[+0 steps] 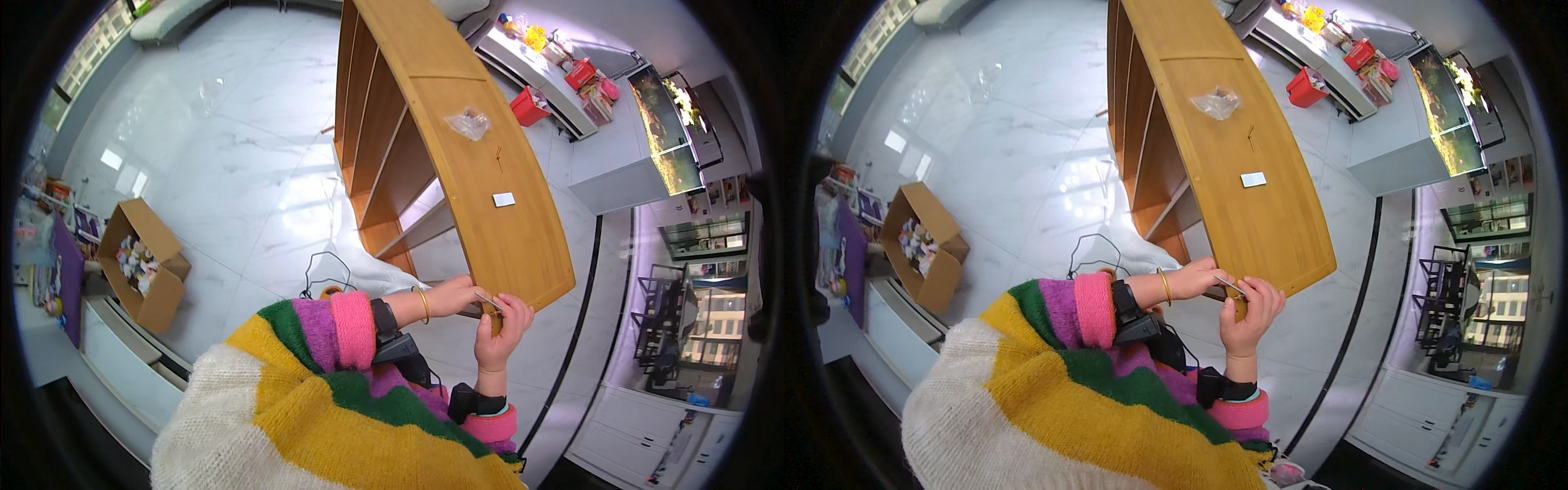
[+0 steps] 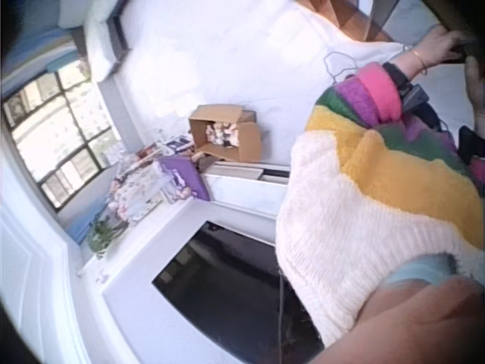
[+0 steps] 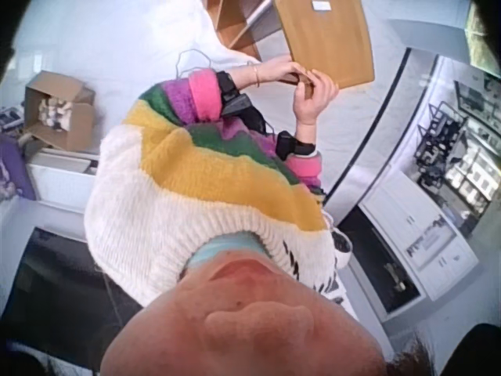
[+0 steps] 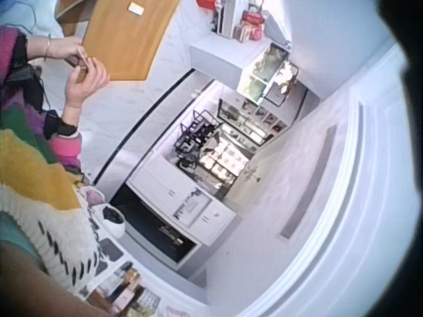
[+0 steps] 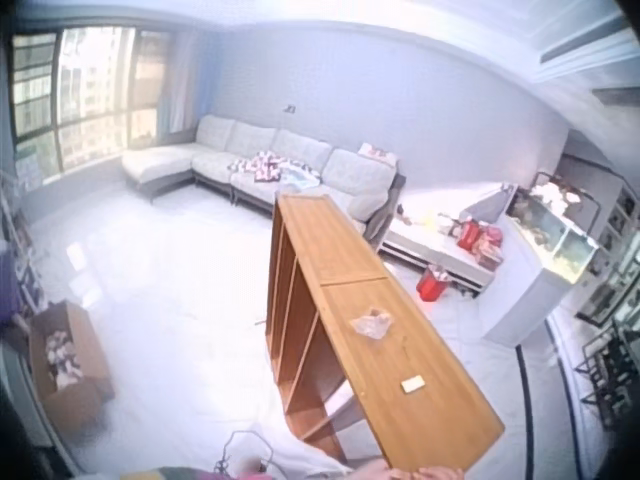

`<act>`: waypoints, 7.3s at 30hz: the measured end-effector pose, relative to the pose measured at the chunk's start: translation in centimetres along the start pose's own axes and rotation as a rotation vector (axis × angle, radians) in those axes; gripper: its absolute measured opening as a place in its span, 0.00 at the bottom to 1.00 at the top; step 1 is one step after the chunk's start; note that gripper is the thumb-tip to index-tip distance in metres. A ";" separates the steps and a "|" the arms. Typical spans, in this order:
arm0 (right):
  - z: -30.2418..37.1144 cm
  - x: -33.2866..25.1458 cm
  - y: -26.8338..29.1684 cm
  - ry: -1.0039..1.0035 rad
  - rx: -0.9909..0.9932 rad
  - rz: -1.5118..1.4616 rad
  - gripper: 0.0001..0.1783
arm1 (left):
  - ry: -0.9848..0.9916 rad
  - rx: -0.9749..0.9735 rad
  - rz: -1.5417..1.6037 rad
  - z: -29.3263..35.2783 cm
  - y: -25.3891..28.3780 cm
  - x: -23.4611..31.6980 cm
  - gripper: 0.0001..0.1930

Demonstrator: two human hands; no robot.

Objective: The person assembles a wooden cabinet by inserting dowels into pre-drilled holes and aligning the side panels. They repeatedly reposition the cabinet to access different connection points and secure the joints.

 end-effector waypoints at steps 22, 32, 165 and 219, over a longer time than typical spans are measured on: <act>-0.8 0.2 -0.2 -0.097 0.090 -0.052 0.09 | 0.043 -0.060 -0.038 -2.9 2.0 -1.8 0.15; -2.7 -1.1 1.2 0.022 0.021 -0.099 0.16 | -0.041 -0.159 0.026 -3.7 1.5 -2.1 0.13; -6.0 23.0 -2.0 -0.486 -0.836 -1.385 0.18 | -0.258 0.953 0.350 3.8 -7.5 -4.0 0.50; -6.5 23.5 -2.0 -0.412 -0.754 -1.280 0.21 | -0.471 0.929 0.351 2.5 -7.5 -4.3 0.38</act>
Point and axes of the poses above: each hand's wrist, its own z-axis away from the middle knuckle, its own y-axis out of the back of the hand, x = y × z, the point moved 4 cm from there along -z, towards the middle knuckle, and after that the axes turned 11 degrees about y, right-handed, at the moved point
